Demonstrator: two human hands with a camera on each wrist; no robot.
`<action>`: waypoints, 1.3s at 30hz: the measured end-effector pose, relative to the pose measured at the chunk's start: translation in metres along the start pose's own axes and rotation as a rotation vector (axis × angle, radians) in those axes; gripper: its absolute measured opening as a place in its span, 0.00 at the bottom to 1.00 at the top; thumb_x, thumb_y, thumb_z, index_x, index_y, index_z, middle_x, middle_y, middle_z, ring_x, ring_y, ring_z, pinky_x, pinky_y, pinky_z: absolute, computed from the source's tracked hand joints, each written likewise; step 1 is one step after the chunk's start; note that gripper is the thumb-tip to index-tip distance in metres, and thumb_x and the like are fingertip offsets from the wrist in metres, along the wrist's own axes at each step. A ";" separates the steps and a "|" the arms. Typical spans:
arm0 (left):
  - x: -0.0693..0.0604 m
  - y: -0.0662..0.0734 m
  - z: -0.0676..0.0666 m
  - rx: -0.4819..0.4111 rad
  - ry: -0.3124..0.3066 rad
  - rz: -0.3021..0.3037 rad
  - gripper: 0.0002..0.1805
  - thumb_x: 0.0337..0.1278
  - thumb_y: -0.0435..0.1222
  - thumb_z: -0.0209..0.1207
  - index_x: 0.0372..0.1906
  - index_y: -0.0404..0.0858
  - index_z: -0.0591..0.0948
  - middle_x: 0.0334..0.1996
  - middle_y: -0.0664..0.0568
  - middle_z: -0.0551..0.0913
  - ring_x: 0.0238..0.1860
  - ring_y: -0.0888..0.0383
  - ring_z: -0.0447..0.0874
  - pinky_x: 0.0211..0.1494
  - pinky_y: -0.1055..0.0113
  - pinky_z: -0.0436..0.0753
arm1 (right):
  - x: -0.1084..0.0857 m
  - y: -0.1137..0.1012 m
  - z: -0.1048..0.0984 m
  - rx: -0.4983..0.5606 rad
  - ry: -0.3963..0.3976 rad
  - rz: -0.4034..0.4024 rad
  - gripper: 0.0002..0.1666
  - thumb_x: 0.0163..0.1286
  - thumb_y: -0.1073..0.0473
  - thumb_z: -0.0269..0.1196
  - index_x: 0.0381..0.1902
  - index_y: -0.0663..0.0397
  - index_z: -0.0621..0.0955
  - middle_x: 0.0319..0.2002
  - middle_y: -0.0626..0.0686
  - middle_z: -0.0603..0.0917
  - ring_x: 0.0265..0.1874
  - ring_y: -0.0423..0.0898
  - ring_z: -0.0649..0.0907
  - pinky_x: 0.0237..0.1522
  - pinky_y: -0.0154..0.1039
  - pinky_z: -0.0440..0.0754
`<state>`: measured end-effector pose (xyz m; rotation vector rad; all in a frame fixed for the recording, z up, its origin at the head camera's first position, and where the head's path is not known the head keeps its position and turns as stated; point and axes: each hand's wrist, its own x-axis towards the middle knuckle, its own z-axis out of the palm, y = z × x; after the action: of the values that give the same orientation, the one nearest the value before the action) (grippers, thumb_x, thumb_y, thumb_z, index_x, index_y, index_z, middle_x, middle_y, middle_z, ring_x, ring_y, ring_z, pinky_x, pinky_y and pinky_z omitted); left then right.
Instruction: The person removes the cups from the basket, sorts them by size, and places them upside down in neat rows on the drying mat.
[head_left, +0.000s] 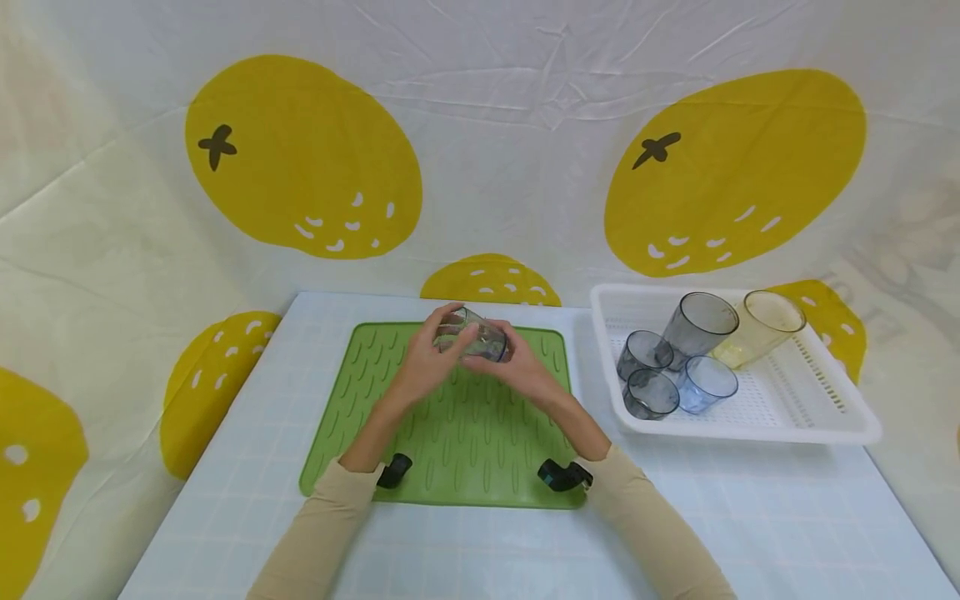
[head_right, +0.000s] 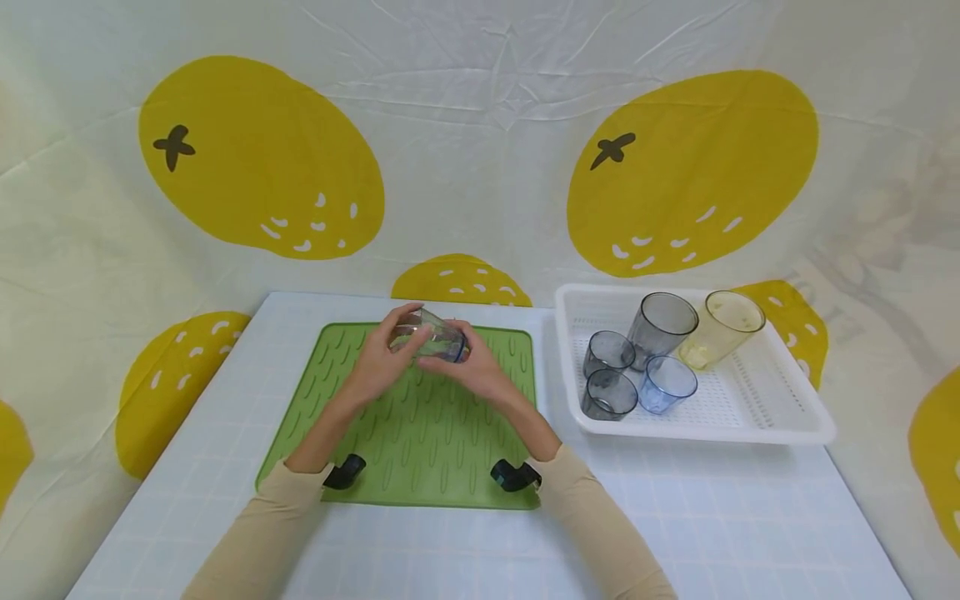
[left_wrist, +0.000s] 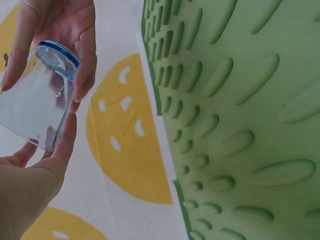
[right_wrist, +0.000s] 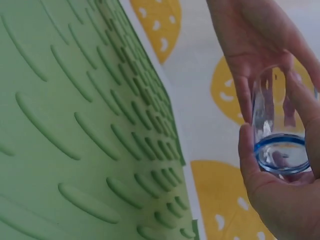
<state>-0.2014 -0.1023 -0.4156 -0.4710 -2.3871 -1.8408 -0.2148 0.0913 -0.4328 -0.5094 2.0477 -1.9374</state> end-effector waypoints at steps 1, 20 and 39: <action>0.000 0.000 0.000 -0.006 -0.004 -0.014 0.30 0.75 0.49 0.58 0.75 0.46 0.68 0.62 0.45 0.74 0.64 0.48 0.75 0.66 0.50 0.77 | 0.000 0.000 -0.001 0.020 0.001 0.006 0.38 0.70 0.59 0.70 0.74 0.46 0.68 0.62 0.58 0.77 0.56 0.53 0.80 0.60 0.62 0.77; -0.005 -0.010 -0.015 -0.058 -0.090 -0.071 0.33 0.75 0.48 0.59 0.74 0.37 0.66 0.70 0.42 0.70 0.68 0.44 0.72 0.71 0.50 0.73 | 0.004 -0.001 -0.008 0.183 0.040 -0.017 0.39 0.73 0.57 0.66 0.77 0.47 0.63 0.68 0.58 0.75 0.68 0.54 0.75 0.67 0.48 0.75; -0.007 -0.024 -0.022 0.115 -0.217 0.028 0.27 0.78 0.39 0.55 0.76 0.37 0.70 0.67 0.39 0.74 0.64 0.43 0.75 0.65 0.47 0.77 | 0.012 -0.011 -0.005 0.149 0.057 -0.095 0.39 0.70 0.64 0.68 0.76 0.45 0.69 0.66 0.55 0.75 0.65 0.53 0.76 0.64 0.50 0.76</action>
<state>-0.2045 -0.1301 -0.4340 -0.7226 -2.5913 -1.7082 -0.2276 0.0901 -0.4207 -0.5312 1.9242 -2.1630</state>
